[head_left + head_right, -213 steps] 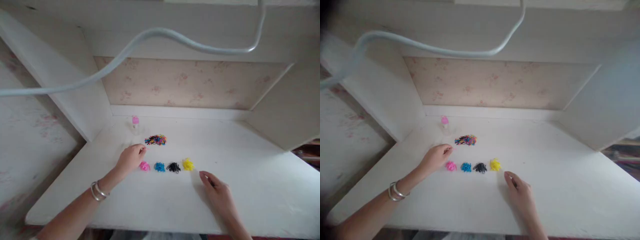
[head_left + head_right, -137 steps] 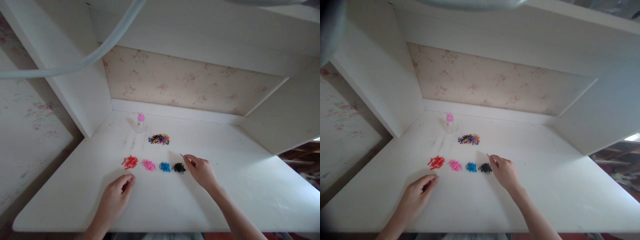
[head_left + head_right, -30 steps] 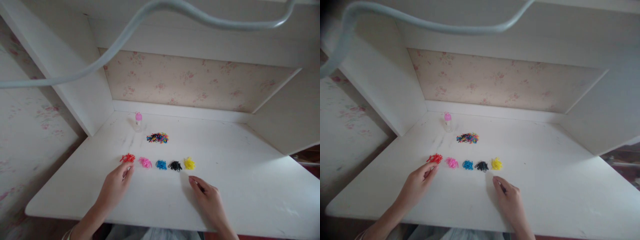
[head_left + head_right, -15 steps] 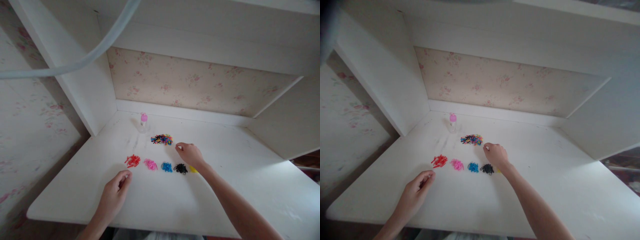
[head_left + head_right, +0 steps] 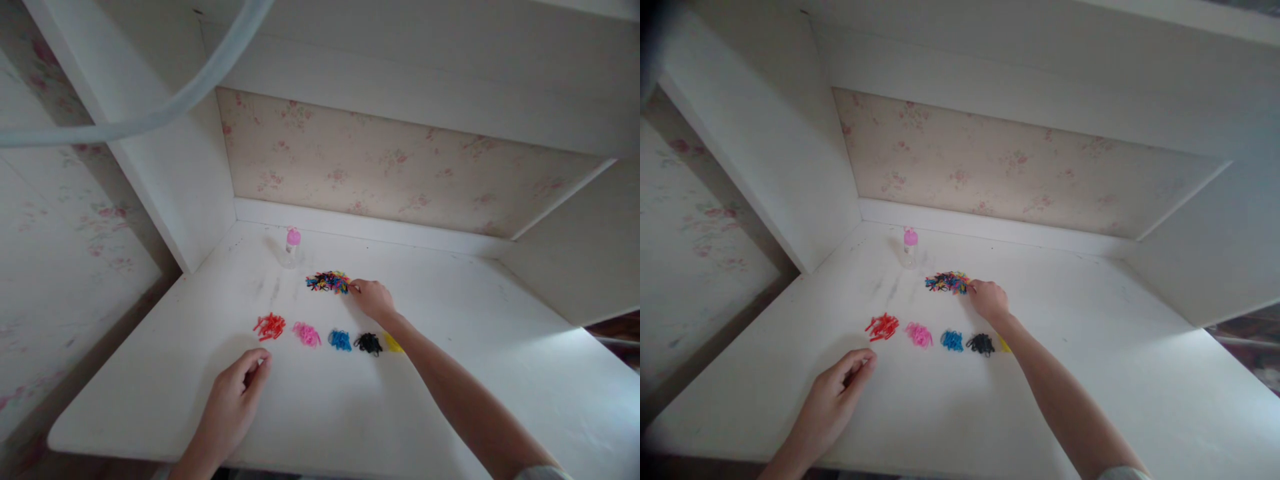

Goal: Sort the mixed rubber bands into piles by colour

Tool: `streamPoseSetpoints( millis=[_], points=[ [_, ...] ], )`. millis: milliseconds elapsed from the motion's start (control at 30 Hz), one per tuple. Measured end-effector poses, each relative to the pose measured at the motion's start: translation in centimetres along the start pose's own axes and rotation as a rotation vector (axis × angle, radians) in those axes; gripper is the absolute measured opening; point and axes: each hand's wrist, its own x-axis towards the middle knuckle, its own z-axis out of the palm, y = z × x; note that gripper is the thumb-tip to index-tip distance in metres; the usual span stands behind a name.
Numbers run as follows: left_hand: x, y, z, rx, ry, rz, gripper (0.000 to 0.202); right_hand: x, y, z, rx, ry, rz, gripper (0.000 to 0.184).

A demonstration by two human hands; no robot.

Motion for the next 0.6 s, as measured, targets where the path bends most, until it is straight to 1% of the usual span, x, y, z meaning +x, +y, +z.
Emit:
streamPoseSetpoints(
  millis=[167,300,433,533,600],
  points=[
    [0.0,0.0,0.0,-0.002,0.001,0.008,0.028,-0.7,0.2,-0.7,-0.016,0.023,0.001,0.040],
    [-0.1,-0.1,0.1,-0.006,-0.001,0.012,0.027,-2.4,0.4,-1.7,-0.026,0.052,0.003,0.040],
    [0.0,-0.2,0.2,-0.012,-0.013,0.012,0.026,-5.8,0.1,-2.2,-0.015,0.109,-0.022,0.039],
    [0.0,-0.1,0.3,-0.011,-0.032,0.013,0.026,-8.8,-0.3,-1.9,0.026,0.164,-0.108,0.038],
    [0.0,0.0,0.3,-0.004,-0.041,0.012,0.026,-10.6,-0.7,-1.6,0.044,0.178,-0.154,0.038]
  ],
)
